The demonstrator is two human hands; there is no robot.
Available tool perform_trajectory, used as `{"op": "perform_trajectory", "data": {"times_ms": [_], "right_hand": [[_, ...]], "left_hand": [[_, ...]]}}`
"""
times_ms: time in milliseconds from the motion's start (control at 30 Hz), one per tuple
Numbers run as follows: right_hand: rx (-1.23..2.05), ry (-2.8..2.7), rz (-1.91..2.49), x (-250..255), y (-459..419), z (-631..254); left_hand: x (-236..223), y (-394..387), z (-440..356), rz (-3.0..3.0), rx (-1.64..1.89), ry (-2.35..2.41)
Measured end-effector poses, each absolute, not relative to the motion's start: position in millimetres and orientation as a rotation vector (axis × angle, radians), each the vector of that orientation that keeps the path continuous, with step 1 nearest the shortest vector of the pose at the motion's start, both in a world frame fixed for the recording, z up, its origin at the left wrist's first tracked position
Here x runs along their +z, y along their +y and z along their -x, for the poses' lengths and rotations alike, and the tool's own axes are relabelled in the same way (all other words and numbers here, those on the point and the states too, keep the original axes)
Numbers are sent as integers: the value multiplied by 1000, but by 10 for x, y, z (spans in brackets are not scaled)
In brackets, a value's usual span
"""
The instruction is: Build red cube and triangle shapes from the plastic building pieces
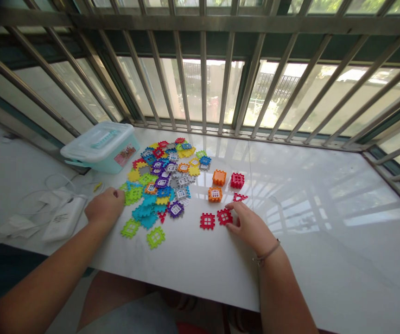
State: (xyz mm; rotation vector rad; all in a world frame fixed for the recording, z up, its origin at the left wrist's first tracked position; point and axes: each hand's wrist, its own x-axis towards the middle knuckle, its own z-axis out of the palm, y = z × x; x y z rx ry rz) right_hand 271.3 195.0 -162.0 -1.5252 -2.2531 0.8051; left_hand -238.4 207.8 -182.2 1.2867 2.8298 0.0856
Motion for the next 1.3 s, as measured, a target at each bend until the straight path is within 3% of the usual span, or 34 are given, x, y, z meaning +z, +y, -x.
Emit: {"op": "perform_trajectory", "data": {"times_ms": [967,1300], "right_hand": [[629,-2303,1553,-1709,1874,-2485],[816,-2296,1469,-1599,1887,-2568]], "left_hand": [[-1853,2090,2432,-1283,36,2831],[-1868,2089,2440,-1297,24,2836]]}}
